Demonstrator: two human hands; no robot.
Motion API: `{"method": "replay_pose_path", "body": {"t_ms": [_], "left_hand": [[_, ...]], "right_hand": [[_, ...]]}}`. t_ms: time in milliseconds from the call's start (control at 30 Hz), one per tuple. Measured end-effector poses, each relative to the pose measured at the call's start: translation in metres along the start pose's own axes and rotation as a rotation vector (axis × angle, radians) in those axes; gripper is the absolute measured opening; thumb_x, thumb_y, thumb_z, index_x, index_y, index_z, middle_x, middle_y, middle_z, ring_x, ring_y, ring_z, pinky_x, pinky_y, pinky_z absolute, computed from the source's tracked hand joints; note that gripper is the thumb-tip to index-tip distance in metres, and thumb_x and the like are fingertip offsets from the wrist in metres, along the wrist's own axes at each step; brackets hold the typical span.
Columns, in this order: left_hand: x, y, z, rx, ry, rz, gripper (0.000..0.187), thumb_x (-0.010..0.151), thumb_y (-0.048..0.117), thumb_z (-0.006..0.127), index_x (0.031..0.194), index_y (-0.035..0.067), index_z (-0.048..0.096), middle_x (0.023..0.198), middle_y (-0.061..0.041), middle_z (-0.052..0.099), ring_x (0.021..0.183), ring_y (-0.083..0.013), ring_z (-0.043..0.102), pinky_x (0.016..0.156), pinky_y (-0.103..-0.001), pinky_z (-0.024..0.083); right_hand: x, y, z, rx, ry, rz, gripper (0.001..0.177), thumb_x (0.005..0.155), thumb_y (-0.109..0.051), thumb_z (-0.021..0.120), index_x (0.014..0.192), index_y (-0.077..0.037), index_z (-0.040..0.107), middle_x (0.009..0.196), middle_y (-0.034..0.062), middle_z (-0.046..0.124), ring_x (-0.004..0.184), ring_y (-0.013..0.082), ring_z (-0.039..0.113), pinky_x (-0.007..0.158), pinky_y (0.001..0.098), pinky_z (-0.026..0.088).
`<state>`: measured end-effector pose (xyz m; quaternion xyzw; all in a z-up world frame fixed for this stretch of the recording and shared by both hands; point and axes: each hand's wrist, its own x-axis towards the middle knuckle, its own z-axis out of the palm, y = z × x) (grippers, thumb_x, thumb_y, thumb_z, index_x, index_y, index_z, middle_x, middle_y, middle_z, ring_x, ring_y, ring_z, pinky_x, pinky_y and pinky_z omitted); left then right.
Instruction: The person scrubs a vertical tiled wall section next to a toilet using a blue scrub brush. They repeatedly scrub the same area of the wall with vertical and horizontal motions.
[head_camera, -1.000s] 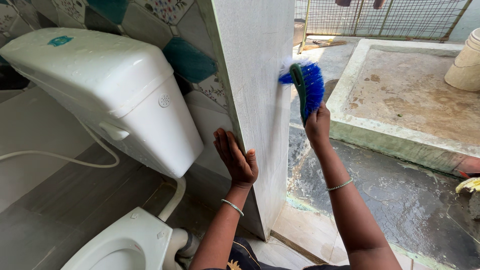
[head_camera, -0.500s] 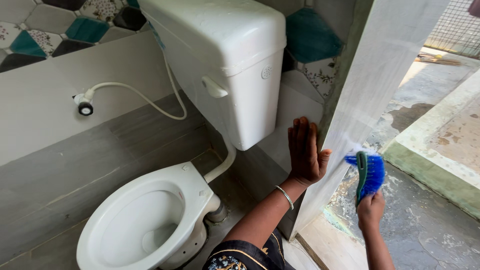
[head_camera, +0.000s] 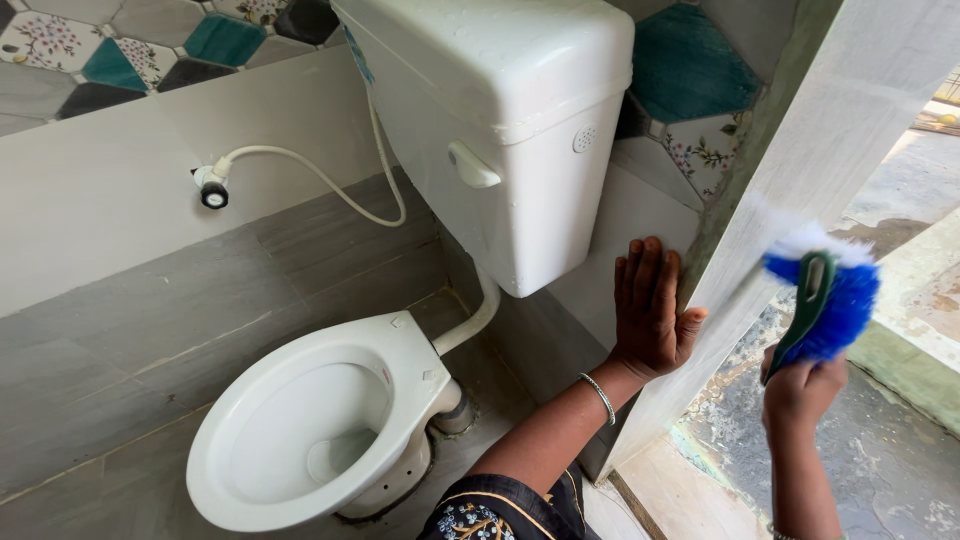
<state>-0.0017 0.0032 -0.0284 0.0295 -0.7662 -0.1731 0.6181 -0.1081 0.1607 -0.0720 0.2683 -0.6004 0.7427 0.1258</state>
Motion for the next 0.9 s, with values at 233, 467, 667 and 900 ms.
{"method": "replay_pose_path", "body": {"t_ms": [233,467,667,900], "left_hand": [[-0.001,0.000,0.001,-0.002,-0.002,-0.008,0.069,0.114,0.050,0.031,0.159,-0.003,0.032,0.168,-0.030,0.028,0.163,-0.0446,0.021,0.134,-0.060,0.013],[-0.003,-0.001,0.003,0.006,-0.007,-0.004,0.070,0.114,0.050,0.029,0.161,-0.002,0.029,0.170,-0.028,0.027,0.163,-0.0431,0.019,0.135,-0.060,0.012],[-0.003,0.000,0.002,0.015,-0.012,-0.010,0.069,0.115,0.049,0.030,0.161,-0.002,0.029,0.170,-0.029,0.027,0.164,-0.0441,0.020,0.135,-0.060,0.012],[-0.003,0.000,0.001,-0.001,0.001,-0.001,0.070,0.115,0.049,0.031,0.160,-0.004,0.031,0.169,-0.031,0.028,0.163,-0.0456,0.021,0.134,-0.061,0.012]], "right_hand": [[-0.097,0.082,-0.036,-0.265,-0.007,0.318,0.028,0.115,-0.021,0.041,0.118,-0.001,0.060,0.075,0.0078,0.064,0.060,0.0140,0.060,0.051,0.0301,0.045],[-0.027,0.014,-0.019,-0.362,-0.038,0.035,0.031,0.118,-0.024,0.046,0.121,0.000,0.065,0.079,0.0091,0.066,0.066,0.0136,0.062,0.053,0.0289,0.047],[0.024,-0.025,0.005,-0.031,-0.023,-0.167,0.034,0.127,-0.028,0.046,0.116,0.002,0.057,0.081,0.0062,0.064,0.069,0.0115,0.062,0.057,0.0237,0.047],[-0.057,0.015,-0.011,-0.384,-0.054,-0.018,0.042,0.120,-0.032,0.036,0.137,-0.003,0.061,0.080,0.0077,0.067,0.072,0.0136,0.066,0.064,0.0301,0.051]]}}
